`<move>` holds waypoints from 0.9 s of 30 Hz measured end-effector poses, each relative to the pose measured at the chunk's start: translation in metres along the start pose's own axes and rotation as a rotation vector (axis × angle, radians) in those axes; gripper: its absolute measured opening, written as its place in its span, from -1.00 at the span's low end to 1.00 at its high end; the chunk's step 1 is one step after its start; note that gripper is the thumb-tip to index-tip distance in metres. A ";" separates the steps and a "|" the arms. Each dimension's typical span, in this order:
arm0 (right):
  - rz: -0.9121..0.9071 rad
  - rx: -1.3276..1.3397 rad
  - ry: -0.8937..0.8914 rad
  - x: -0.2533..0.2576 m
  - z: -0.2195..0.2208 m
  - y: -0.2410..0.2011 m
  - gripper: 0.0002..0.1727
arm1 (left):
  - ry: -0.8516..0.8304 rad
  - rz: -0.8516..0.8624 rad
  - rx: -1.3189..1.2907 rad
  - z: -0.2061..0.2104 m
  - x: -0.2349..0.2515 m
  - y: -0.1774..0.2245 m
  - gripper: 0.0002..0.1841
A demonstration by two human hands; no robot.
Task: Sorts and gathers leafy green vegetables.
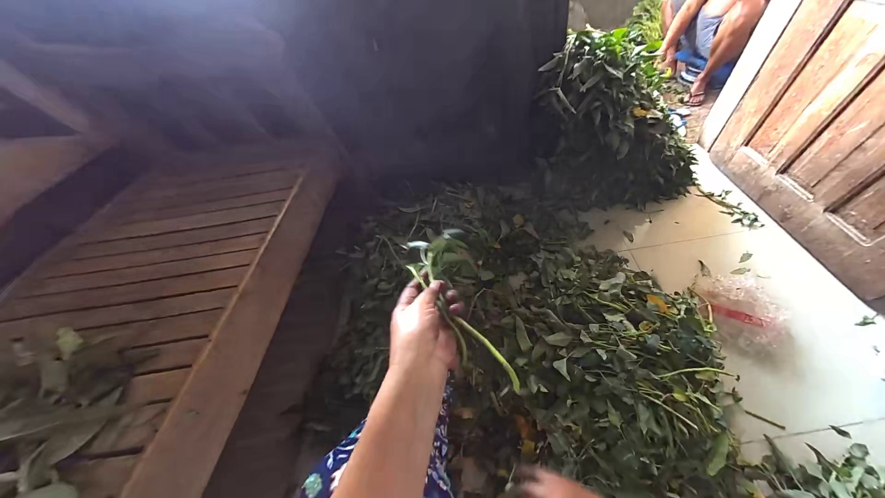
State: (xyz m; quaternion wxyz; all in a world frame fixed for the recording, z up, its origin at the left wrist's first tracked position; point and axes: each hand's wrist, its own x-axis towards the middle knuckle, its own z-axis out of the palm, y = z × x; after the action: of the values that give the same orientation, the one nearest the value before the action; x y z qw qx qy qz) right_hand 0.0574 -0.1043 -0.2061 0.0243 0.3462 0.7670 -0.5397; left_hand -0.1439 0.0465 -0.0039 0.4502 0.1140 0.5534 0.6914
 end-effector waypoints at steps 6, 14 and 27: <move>0.578 -0.669 0.520 -0.042 -0.136 0.069 0.46 | 0.077 0.268 -0.068 -0.018 0.000 0.025 -0.67; 0.769 -0.486 0.540 -0.015 -0.195 0.129 0.28 | 0.036 0.004 -0.108 -0.003 -0.001 0.016 -0.76; 0.758 -0.493 0.504 -0.046 -0.252 -0.002 0.01 | -0.018 -0.124 -0.142 -0.002 -0.005 0.006 -0.76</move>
State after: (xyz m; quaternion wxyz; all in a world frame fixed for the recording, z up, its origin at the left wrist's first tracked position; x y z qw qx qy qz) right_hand 0.1754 0.0851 -0.0808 0.1134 0.7031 0.6741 -0.1961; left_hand -0.1456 0.0415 0.0022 0.5041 0.0534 0.5051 0.6985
